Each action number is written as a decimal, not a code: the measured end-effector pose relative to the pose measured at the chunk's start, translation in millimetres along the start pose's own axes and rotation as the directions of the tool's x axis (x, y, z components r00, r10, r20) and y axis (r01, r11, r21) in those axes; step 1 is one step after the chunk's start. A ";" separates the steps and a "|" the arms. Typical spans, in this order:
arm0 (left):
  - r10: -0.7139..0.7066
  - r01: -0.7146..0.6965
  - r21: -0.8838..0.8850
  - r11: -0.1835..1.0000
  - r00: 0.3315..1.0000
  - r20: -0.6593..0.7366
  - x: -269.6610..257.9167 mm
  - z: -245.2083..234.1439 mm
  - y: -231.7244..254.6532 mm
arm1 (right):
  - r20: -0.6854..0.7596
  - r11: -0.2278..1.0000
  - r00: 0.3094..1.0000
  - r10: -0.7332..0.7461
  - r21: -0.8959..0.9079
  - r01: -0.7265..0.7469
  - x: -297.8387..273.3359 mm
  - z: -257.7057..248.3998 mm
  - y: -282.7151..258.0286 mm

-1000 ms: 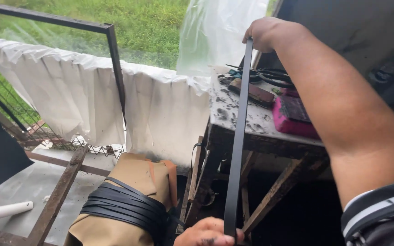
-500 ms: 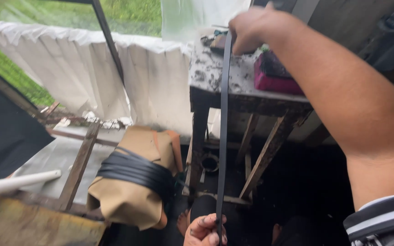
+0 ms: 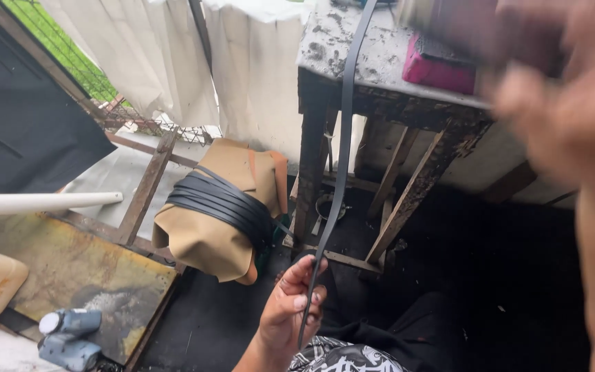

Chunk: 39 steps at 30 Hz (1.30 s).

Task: Sanding the edges of long leather strips and hanging them on a line using clothespins.

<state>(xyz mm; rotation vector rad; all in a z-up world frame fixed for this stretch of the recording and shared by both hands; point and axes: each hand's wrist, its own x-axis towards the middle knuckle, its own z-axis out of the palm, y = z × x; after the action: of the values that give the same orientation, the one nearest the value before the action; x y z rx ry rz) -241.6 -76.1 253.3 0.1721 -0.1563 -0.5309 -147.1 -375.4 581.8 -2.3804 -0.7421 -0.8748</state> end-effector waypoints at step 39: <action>0.144 -0.128 0.092 0.988 0.969 -0.200 18.3 29.5 2.5 | -0.018 0.901 0.985 0.170 0.407 -0.149 -162.5 193.3 -0.7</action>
<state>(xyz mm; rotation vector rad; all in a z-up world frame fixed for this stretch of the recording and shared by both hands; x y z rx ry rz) -230.4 -87.0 284.4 0.2897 0.0140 -0.3676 -170.2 -309.3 339.2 -2.0074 -0.6256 -0.6400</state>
